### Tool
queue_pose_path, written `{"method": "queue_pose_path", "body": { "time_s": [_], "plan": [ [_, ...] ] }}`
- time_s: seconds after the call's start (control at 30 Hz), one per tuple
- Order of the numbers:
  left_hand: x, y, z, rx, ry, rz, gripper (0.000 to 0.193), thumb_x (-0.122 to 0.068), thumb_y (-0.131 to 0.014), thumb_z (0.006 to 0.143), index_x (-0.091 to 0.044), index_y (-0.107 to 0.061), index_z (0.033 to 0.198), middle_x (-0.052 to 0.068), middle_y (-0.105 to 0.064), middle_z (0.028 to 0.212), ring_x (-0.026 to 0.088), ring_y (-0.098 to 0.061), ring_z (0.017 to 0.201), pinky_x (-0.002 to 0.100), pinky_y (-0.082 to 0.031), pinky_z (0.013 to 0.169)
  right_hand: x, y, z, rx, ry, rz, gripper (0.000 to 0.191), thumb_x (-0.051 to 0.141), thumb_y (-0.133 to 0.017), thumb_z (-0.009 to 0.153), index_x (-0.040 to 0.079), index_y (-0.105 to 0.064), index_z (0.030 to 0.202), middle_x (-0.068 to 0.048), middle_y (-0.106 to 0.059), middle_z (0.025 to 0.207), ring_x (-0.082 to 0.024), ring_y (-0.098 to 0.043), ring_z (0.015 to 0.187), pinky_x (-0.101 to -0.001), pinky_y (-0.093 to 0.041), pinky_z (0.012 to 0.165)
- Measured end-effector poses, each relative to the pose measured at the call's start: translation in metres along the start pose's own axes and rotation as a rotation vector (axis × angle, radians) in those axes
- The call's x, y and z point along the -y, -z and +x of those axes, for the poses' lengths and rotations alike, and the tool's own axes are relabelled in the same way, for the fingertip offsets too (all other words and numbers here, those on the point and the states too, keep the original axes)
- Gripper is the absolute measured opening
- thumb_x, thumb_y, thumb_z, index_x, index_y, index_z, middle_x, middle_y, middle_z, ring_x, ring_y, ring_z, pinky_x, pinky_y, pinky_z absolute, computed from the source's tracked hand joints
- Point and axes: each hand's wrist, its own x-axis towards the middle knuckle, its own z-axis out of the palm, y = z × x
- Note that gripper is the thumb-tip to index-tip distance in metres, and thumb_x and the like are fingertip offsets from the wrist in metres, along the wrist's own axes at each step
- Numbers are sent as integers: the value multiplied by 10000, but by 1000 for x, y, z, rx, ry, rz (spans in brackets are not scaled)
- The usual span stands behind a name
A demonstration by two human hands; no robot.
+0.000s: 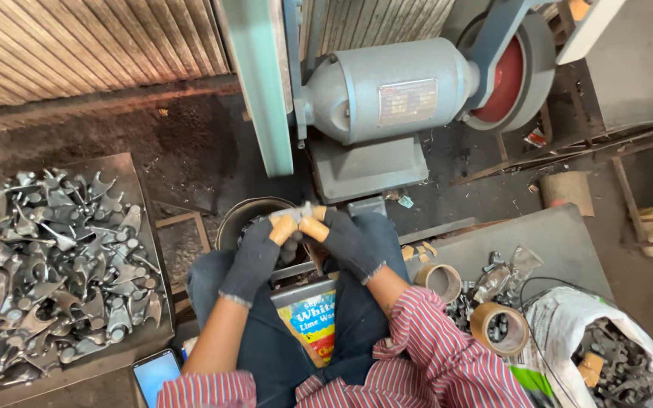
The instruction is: The person sits on the floor in front of a belt grinder, picks metal workpieces from a large pile, and holds each against the running abrasive belt to grind its edges, producing sparks. Ground pieces are placed into a container between the legs, and the person repeats the cycle with new pieces.
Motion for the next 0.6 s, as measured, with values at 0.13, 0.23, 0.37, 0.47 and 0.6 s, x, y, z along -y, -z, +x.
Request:
{"method": "queue_pose_path", "body": {
  "time_s": [0.13, 0.23, 0.37, 0.47, 0.6],
  "plan": [
    [-9, 4, 49, -42, -28, -175, 271, -296, -573, 1028, -63, -706, 1068, -36, -682, 841, 55, -584, 702, 242, -484, 615, -2, 0, 54, -50, -57, 252, 247, 201, -624, 1015, -21, -692, 1097, -30, -709, 978, -108, -659, 889, -273, -560, 774],
    [3, 2, 73, -248, -24, -147, 246, -263, -603, 1013, -46, -710, 1057, -15, -666, 805, 73, -582, 678, 262, -497, 610, -10, -7, 82, -156, -79, 267, 213, 182, -636, 1005, -16, -693, 1060, -41, -703, 878, -132, -657, 790, -274, -552, 711],
    [35, -2, 90, -445, -284, 234, 259, -249, -622, 1021, -8, -716, 1010, 121, -709, 843, 236, -651, 738, 366, -507, 654, -22, -5, 91, -196, -26, 148, 243, 188, -643, 1017, -42, -699, 961, -45, -700, 815, -124, -636, 748, -285, -518, 674],
    [51, -12, 104, -545, -387, 446, 250, -243, -631, 1032, -8, -714, 1013, 198, -714, 919, 361, -678, 838, 424, -505, 720, -26, 5, 93, -258, -22, -14, 248, 193, -652, 1015, -41, -707, 956, -54, -691, 811, -123, -615, 748, -291, -498, 673],
    [45, -28, 109, -472, -432, 389, 254, -247, -627, 1010, -13, -704, 1068, 211, -712, 949, 389, -680, 859, 419, -517, 745, -15, 15, 78, -330, 96, -188, 273, 205, -657, 1000, -29, -721, 1125, -54, -741, 982, -121, -650, 909, -290, -522, 810]
  ]
}}
